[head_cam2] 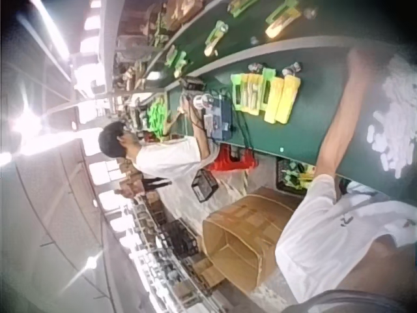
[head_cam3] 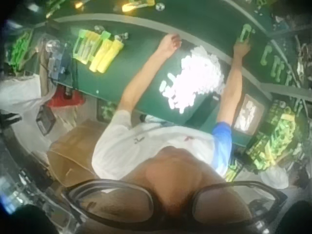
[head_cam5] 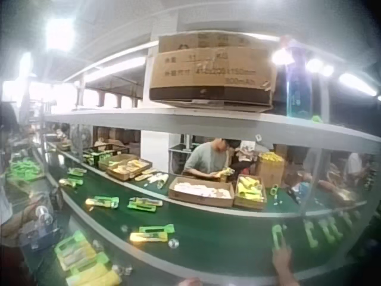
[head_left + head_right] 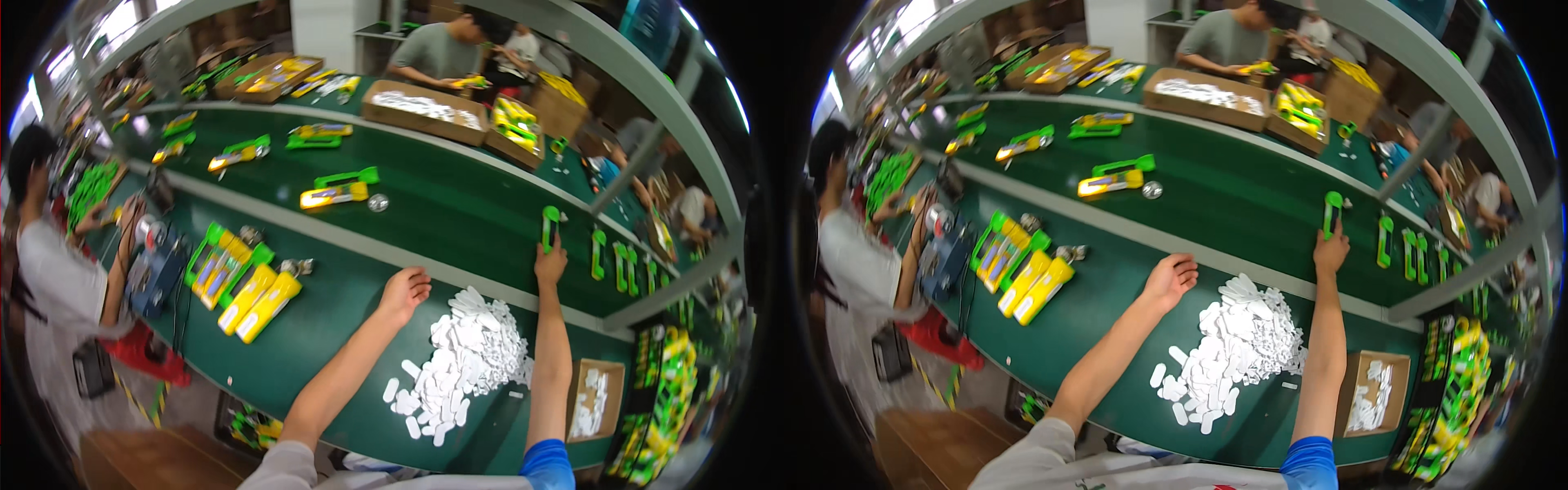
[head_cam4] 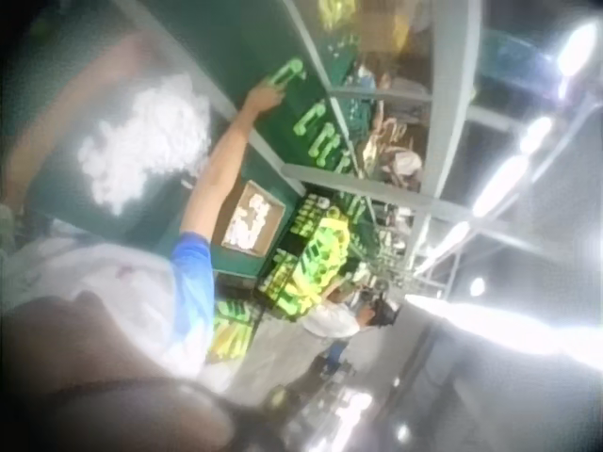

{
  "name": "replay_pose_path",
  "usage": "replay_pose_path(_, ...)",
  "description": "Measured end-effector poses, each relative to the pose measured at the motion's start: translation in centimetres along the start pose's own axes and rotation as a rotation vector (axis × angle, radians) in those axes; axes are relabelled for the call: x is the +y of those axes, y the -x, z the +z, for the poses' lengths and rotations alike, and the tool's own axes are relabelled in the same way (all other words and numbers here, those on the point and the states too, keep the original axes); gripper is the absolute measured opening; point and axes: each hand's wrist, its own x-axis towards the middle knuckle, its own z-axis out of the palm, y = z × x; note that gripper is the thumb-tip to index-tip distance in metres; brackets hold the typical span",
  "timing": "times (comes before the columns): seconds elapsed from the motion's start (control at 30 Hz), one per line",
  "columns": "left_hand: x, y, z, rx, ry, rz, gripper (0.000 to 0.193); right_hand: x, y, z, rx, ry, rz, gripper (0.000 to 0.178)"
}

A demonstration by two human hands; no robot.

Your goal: The person assembles flashlights along an assembly line by inserting white plastic components into flashlight casing halves, joining the casing halves together, and placing flashlights onto the conveyor belt.

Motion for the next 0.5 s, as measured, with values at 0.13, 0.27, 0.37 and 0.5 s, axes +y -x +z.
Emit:
replay_pose_path(0.13,5.1,-1.3,1.8,0.125,-0.359,0.354,0.019,-0.4,1.2,-1.3,0.091,0.105,-0.035,0.067)
replay_pose_path(0.27,14.8,-7.0,-1.6,0.696,-1.466,1.082,0.062,-6.9,8.2,-9.7,-0.085,-0.142,-0.148,0.059)
replay_pose_path(0.37,19.4,-9.5,-3.5,0.821,-2.245,0.983,0.076,-8.1,14.2,-13.9,-0.069,-0.630,-0.174,0.041)
replay_pose_path(0.5,25.6,-12.0,-6.5,0.516,-2.242,0.427,0.077,-8.8,22.5,-19.6,-0.089,-0.698,-0.210,0.024)
